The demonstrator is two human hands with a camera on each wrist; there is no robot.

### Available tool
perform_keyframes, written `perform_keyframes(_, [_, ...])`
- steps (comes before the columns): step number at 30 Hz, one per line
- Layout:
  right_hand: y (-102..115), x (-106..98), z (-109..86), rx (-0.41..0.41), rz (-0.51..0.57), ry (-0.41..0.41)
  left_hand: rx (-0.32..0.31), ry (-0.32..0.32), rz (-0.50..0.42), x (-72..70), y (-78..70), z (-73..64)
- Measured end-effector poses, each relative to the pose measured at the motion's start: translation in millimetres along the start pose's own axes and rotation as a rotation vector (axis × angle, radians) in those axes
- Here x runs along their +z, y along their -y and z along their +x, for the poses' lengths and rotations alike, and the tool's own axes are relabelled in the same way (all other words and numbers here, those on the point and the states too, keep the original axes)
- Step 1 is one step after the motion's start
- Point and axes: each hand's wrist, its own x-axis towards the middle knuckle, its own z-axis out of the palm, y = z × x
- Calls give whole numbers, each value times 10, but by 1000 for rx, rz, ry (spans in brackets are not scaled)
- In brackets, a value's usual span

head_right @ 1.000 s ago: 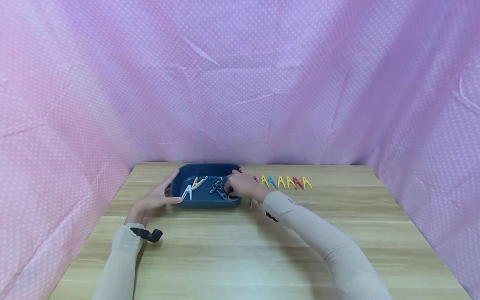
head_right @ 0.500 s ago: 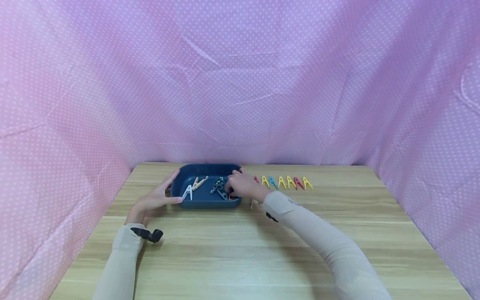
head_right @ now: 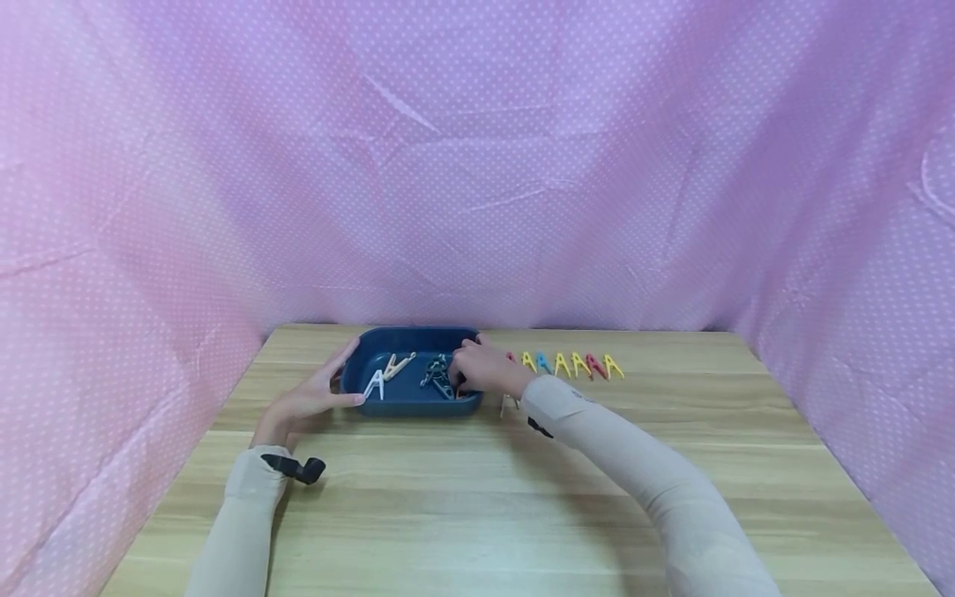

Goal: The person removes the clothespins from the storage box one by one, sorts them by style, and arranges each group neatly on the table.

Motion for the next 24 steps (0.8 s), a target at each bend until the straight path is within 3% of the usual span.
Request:
perform_keyframes(8, [32,-20,55,32,-25,57,2,1,8,-4,7,-4])
perform_keyframes(17, [89,7,69,35,-46,-18,5,-5,0,4,17,2])
perform_keyframes(24, [150,-8,89,55,-22,-22,1,0,-35,6,12,8])
